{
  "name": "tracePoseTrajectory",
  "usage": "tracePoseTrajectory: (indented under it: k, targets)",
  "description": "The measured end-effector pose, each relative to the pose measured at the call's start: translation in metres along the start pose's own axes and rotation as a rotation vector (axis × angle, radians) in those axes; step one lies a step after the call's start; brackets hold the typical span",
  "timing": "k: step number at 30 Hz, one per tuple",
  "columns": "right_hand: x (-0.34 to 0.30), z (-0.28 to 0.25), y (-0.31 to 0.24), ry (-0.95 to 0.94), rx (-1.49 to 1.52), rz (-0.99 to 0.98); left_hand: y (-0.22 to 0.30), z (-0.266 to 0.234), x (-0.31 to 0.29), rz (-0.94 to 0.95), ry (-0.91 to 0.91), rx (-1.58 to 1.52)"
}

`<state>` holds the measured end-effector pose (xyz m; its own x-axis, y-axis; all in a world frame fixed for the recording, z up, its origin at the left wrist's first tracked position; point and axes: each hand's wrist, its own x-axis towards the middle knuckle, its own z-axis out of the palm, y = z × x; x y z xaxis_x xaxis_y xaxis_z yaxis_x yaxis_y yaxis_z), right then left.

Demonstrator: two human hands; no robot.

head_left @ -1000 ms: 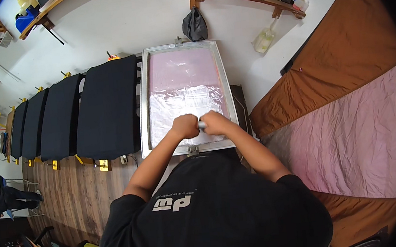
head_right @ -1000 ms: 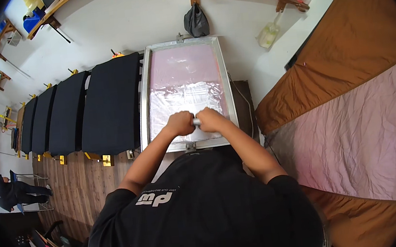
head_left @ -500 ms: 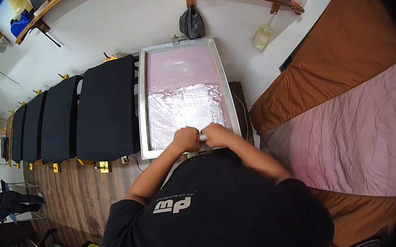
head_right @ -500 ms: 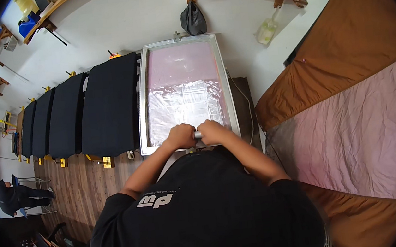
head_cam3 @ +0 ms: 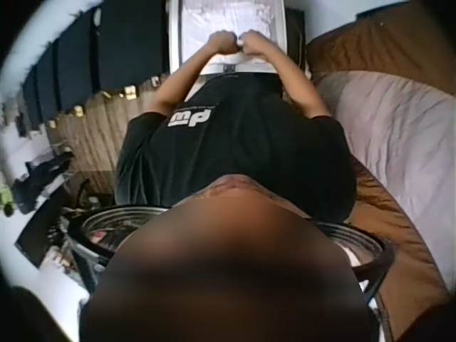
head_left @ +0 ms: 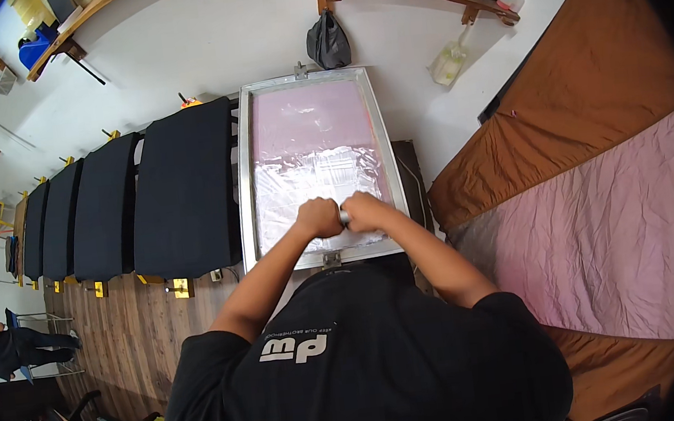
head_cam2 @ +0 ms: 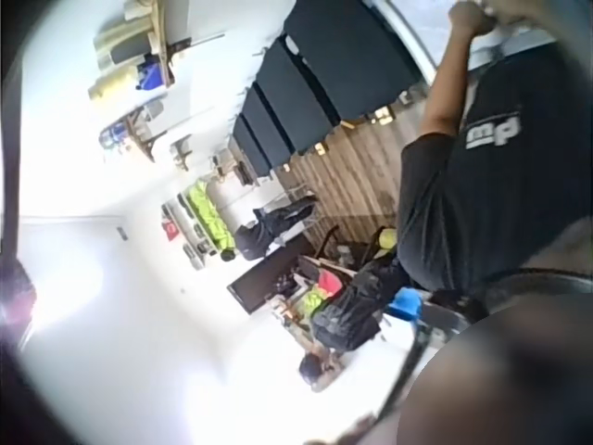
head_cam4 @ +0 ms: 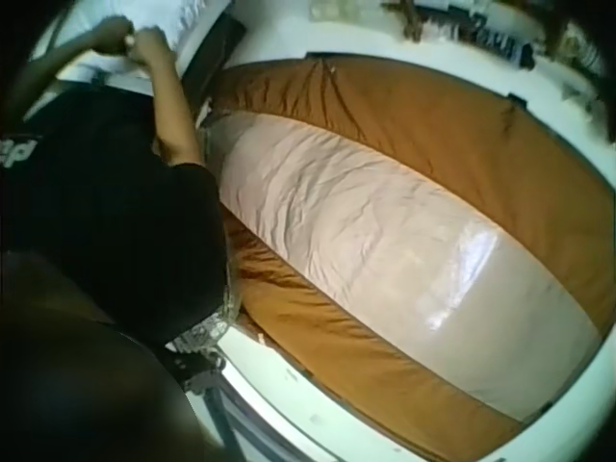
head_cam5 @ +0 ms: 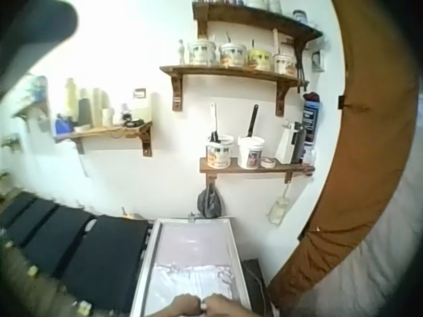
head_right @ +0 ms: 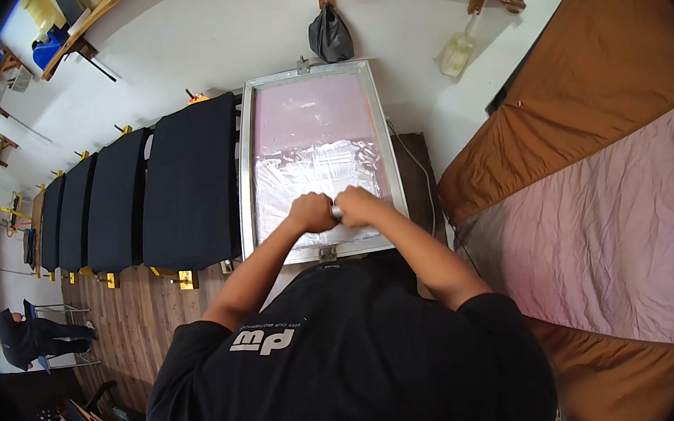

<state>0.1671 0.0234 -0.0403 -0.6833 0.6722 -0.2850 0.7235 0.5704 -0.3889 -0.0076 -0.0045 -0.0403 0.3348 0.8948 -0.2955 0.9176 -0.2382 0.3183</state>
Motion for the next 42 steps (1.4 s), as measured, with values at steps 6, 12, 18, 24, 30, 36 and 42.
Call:
tracePoseTrajectory:
  k: [6,12,18,24,30,36,42]
  targets:
    - [-0.031,0.007,-0.022,-0.06,0.018,0.008,0.022,0.003,-0.034,0.013,-0.026,-0.002]
    - [-0.028,-0.001,-0.028,-0.091,0.006,0.061,0.028,-0.013,-0.036,0.069,-0.107,0.061]
    - [-0.037,0.0,-0.038,-0.047,0.01,0.128,0.039,-0.025,-0.048,0.076,-0.113,0.037]
    - [-0.03,0.008,-0.03,-0.049,0.003,0.139,0.026,0.005,-0.035,-0.016,-0.034,0.009]
    - [-0.006,-0.024,-0.013,-0.066,0.052,0.045,0.019,-0.031,-0.008,-0.038,-0.162,-0.003]
    - [-0.005,-0.016,-0.019,0.202,0.01,0.125,0.008,-0.001,0.0,0.032,0.301,0.06]
    - [-0.046,0.031,-0.038,0.291,0.007,0.029,0.026,0.044,-0.048,0.115,0.431,-0.038]
